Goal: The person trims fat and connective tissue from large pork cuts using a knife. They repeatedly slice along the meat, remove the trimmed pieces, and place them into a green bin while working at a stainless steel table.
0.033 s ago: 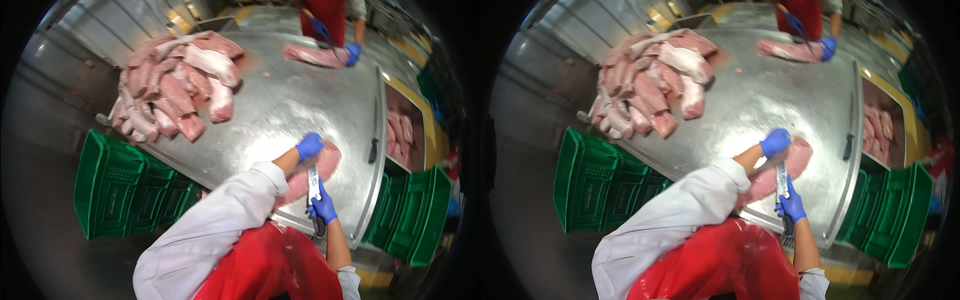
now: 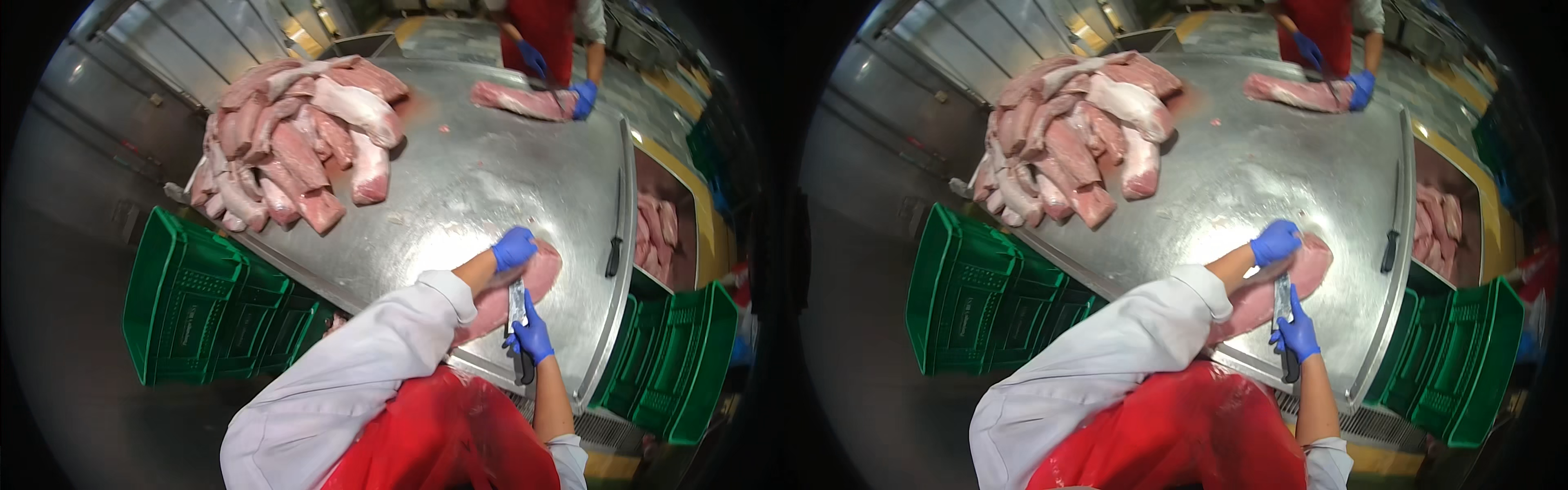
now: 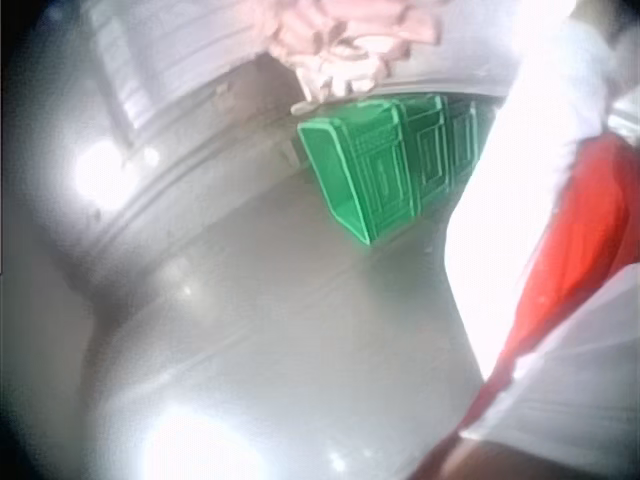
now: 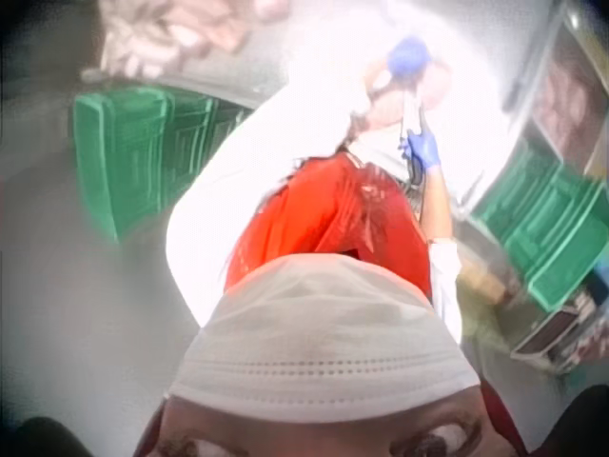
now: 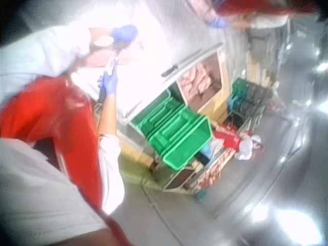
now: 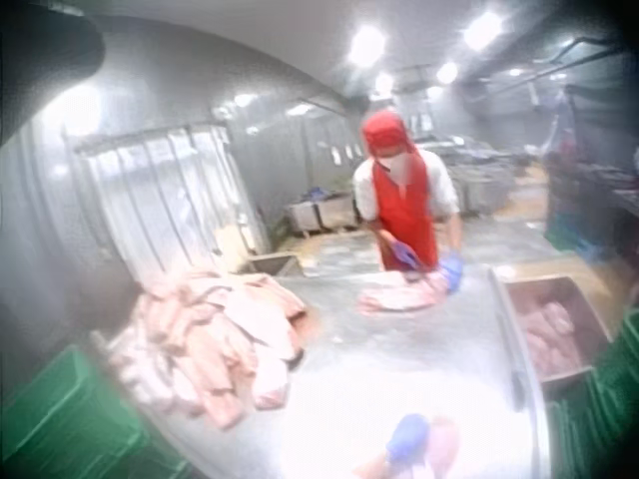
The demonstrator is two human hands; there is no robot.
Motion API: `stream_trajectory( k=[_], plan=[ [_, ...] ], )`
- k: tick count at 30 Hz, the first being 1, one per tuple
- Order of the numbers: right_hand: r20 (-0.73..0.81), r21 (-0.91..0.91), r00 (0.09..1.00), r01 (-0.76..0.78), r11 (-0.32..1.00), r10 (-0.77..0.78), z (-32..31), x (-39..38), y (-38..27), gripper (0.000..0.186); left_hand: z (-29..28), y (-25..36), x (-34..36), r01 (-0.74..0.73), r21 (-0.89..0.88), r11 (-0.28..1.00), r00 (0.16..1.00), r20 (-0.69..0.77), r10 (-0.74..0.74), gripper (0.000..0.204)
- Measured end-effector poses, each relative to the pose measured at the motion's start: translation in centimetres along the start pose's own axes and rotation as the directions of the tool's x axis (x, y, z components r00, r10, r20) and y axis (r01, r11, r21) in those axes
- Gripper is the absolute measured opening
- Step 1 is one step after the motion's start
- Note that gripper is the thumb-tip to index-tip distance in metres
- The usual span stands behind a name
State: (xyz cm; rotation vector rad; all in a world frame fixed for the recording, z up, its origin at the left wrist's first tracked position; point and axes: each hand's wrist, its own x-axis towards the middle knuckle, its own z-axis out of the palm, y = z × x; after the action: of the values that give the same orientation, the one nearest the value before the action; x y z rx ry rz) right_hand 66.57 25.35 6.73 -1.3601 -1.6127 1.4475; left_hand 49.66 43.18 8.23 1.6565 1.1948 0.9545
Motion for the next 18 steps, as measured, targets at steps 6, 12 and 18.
stream_trajectory(
  k=[6,12,18],
  plan=[
    [0.065,0.003,0.955,-0.291,0.957,0.29,1.0,0.4,-6.5,0.084,-2.7,2.9,-0.2,0.174,0.043,0.984,0.981,0.076,-0.177,0.021],
    [0.062,0.098,0.993,-0.104,0.99,0.098,1.6,2.4,-2.4,0.071,-3.9,1.5,0.3,-0.318,0.462,0.828,0.945,0.228,0.236,0.016],
    [0.158,0.051,0.937,-0.324,0.945,0.312,2.5,-1.9,-6.7,0.077,-7.2,6.9,-1.5,0.278,-0.076,0.958,0.958,0.091,-0.271,0.015]
  ],
)
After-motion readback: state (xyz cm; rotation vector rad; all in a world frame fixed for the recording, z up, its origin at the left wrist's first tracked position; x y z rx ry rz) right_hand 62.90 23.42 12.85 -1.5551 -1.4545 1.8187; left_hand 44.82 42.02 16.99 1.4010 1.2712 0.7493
